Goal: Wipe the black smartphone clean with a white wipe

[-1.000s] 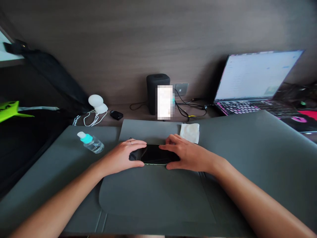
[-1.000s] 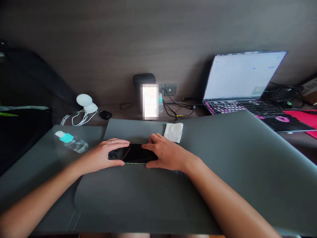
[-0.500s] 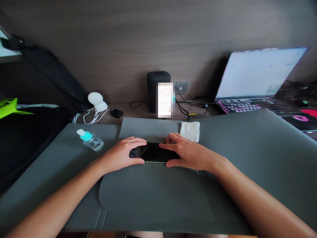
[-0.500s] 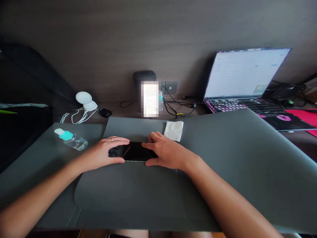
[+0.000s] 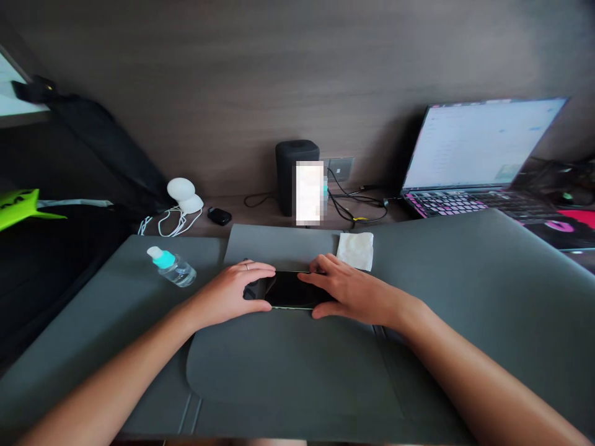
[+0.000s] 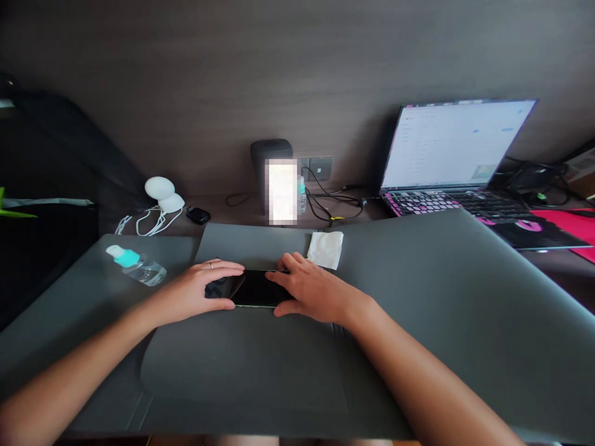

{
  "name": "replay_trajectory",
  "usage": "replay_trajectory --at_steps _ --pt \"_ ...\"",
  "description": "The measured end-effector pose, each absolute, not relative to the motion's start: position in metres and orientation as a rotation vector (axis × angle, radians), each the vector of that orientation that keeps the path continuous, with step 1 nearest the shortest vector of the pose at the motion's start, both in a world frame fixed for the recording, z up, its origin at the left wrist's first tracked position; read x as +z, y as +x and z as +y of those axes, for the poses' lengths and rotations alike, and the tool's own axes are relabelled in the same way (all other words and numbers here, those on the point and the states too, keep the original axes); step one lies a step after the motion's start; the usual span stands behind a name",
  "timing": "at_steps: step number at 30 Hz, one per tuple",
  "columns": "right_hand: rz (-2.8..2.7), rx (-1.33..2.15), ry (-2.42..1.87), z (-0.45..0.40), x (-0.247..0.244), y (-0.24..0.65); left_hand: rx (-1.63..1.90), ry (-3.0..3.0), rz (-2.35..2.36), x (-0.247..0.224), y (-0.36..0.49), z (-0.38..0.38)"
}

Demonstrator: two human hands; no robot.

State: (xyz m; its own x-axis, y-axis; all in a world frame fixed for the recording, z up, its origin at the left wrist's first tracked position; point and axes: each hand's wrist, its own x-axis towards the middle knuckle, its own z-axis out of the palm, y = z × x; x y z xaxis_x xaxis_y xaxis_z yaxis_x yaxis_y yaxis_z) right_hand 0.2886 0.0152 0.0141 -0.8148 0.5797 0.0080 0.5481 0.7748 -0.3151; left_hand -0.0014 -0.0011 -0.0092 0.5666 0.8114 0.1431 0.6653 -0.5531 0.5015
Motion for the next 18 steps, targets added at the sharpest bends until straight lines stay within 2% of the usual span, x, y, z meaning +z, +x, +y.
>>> replay_trajectory --at_steps 18 --pt "-2.894 0.408 -0.988 0.0134 0.0199 0.2861 0.472 2.404 1.190 -0.0066 0.0003 -0.0026"
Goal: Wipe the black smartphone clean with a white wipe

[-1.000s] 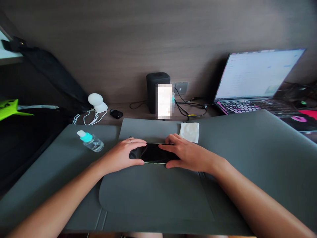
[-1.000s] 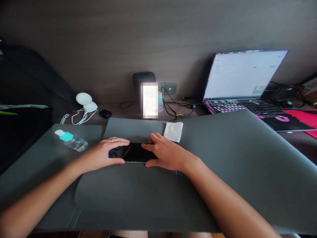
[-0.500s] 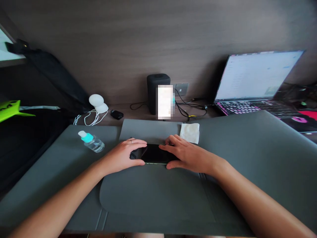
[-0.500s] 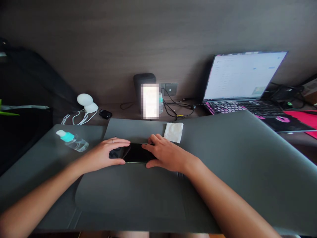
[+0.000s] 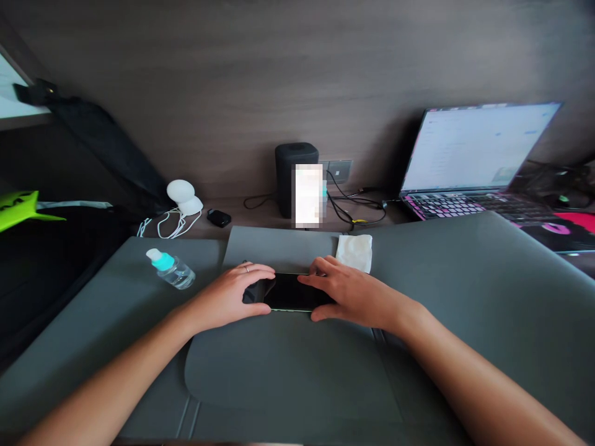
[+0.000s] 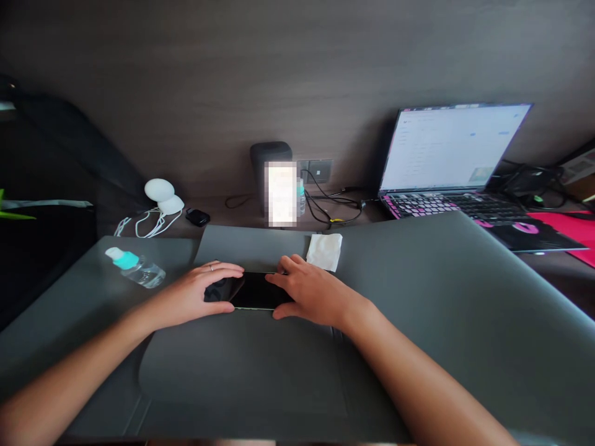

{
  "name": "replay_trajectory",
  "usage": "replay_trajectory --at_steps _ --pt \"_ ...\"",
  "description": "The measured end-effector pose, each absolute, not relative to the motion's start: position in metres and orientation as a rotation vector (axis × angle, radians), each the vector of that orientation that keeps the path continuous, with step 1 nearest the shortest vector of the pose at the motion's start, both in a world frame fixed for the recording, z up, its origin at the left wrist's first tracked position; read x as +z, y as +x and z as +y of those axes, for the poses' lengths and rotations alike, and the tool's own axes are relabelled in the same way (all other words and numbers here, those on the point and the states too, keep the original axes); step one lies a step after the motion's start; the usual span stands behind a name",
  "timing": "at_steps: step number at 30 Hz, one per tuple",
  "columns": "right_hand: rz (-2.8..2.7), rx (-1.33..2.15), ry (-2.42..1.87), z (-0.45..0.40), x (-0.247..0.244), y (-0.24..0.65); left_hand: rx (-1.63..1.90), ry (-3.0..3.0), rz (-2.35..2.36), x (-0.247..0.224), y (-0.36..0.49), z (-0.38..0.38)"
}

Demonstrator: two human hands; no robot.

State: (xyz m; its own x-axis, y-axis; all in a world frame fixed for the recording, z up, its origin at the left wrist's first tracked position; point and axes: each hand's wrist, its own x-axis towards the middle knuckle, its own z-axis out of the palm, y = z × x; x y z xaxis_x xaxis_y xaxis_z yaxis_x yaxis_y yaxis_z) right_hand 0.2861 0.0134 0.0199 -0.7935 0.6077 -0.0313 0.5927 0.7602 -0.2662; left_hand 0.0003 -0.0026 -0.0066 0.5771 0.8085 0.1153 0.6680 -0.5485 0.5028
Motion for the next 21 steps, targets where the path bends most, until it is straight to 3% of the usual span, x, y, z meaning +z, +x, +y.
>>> replay_trajectory --at_steps 21 --pt "-2.724 0.391 -0.726 0.012 0.010 0.258 0.441 2.373 1.249 -0.007 0.004 -0.004"
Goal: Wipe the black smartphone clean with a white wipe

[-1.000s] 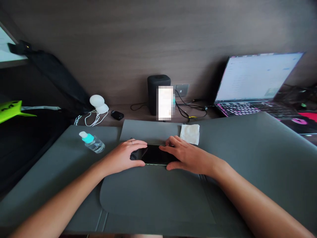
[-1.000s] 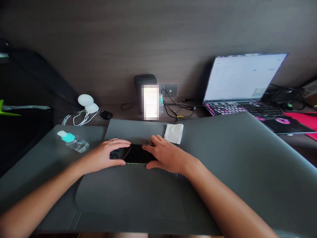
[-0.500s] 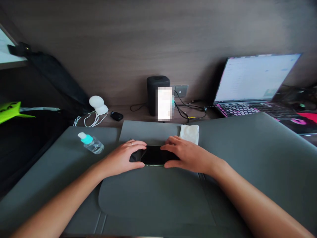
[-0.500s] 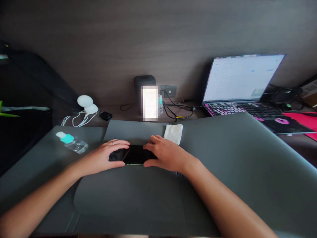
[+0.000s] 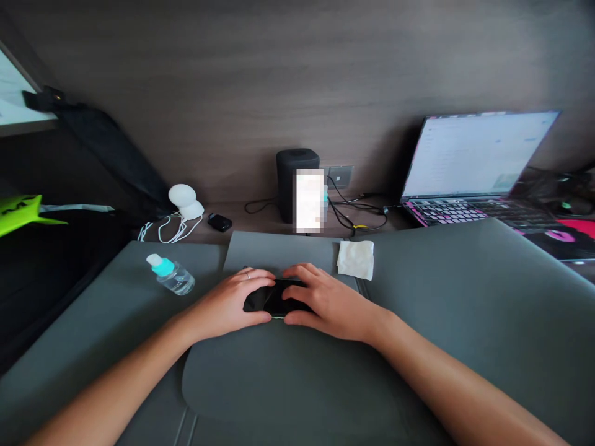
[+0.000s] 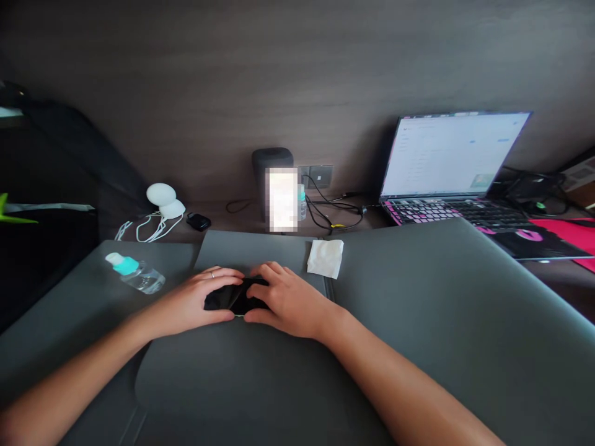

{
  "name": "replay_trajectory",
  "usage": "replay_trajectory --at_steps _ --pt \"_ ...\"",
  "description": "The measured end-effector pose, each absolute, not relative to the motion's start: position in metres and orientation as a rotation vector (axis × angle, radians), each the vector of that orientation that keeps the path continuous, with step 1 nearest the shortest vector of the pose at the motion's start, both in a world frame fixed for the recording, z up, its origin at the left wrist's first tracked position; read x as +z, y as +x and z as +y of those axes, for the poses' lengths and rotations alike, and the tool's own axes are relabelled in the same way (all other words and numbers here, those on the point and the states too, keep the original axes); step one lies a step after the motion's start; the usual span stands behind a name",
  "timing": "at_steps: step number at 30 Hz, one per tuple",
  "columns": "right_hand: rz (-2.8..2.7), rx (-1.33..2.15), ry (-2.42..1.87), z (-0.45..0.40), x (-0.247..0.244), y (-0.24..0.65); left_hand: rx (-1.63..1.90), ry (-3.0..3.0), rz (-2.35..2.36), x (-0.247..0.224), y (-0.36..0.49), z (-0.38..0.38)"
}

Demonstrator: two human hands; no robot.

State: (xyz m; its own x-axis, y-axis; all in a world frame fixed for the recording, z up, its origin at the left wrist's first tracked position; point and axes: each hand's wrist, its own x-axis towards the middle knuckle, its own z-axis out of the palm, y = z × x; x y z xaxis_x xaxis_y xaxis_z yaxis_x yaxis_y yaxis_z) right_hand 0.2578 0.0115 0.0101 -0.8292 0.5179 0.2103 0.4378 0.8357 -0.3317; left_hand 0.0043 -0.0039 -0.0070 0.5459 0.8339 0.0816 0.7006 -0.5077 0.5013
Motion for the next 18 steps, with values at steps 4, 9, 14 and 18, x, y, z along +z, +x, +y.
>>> replay_trajectory --at_steps 4,9,14,18 --pt "-2.676 0.310 -0.860 0.021 0.015 0.277 0.426 2.375 1.250 -0.008 0.003 -0.004" --pt "-2.515 0.014 -1.441 0.046 0.009 0.313 0.397 2.379 1.237 -0.006 0.002 -0.005" --pt "-2.521 0.021 -1.665 0.056 -0.005 0.318 0.401 2.377 1.212 -0.006 0.003 -0.005" --pt "-2.493 -0.002 -1.654 0.055 -0.008 0.311 0.388 2.376 1.212 -0.005 0.003 -0.005"
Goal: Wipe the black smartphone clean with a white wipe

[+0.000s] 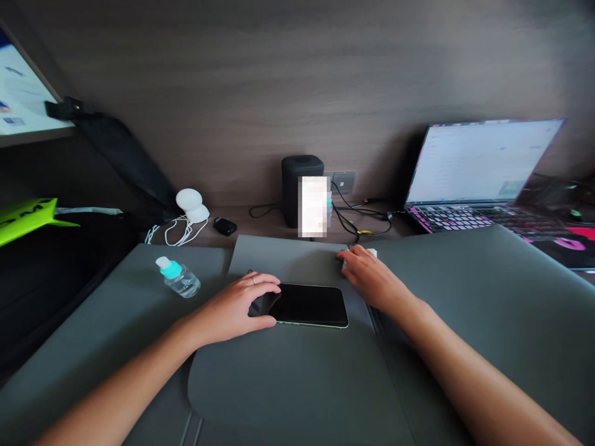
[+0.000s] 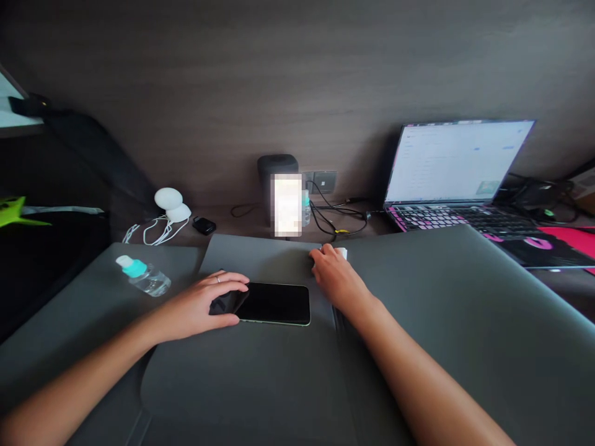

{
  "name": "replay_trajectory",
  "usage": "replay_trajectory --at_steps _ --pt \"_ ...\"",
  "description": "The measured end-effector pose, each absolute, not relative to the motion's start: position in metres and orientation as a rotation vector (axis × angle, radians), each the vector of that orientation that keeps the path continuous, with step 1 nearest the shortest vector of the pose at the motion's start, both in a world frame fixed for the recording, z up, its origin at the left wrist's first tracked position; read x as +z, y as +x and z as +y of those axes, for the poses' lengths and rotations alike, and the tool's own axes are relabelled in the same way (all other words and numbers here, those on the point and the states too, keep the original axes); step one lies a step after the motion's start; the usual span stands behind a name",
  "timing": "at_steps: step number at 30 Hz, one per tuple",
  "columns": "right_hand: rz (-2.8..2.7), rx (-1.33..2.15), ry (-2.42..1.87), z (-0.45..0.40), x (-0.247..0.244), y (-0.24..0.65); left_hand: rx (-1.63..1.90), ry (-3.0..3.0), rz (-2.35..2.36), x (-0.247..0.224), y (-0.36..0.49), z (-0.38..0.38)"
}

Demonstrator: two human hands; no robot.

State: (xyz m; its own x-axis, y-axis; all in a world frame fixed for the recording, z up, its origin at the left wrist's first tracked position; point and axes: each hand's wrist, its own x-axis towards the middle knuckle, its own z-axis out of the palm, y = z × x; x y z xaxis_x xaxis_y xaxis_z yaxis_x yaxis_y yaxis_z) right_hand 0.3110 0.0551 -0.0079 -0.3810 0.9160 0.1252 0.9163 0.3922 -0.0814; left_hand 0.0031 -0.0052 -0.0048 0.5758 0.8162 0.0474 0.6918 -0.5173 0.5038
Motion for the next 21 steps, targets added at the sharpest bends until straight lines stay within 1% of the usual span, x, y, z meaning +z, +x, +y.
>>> replay_trajectory --at_steps 5,9,11,14,17,21 --pt "-2.508 -0.127 -1.720 0.054 0.003 0.317 0.375 2.358 1.214 -0.005 0.002 -0.005" --pt "-2.464 -0.057 -1.807 0.051 0.013 0.317 0.396 2.358 1.209 -0.006 0.002 -0.005" --pt "-2.443 0.062 -1.671 0.044 0.015 0.307 0.408 2.352 1.198 -0.005 0.002 -0.005" --pt "-2.532 0.316 -1.253 0.027 0.015 0.281 0.416 2.336 1.193 -0.005 0.004 -0.005" --pt "-2.647 0.387 -0.936 0.014 0.011 0.259 0.433 2.336 1.195 -0.006 0.004 -0.004" --pt "-2.682 0.427 -0.798 0.011 0.007 0.253 0.450 2.346 1.189 -0.008 0.004 -0.003"
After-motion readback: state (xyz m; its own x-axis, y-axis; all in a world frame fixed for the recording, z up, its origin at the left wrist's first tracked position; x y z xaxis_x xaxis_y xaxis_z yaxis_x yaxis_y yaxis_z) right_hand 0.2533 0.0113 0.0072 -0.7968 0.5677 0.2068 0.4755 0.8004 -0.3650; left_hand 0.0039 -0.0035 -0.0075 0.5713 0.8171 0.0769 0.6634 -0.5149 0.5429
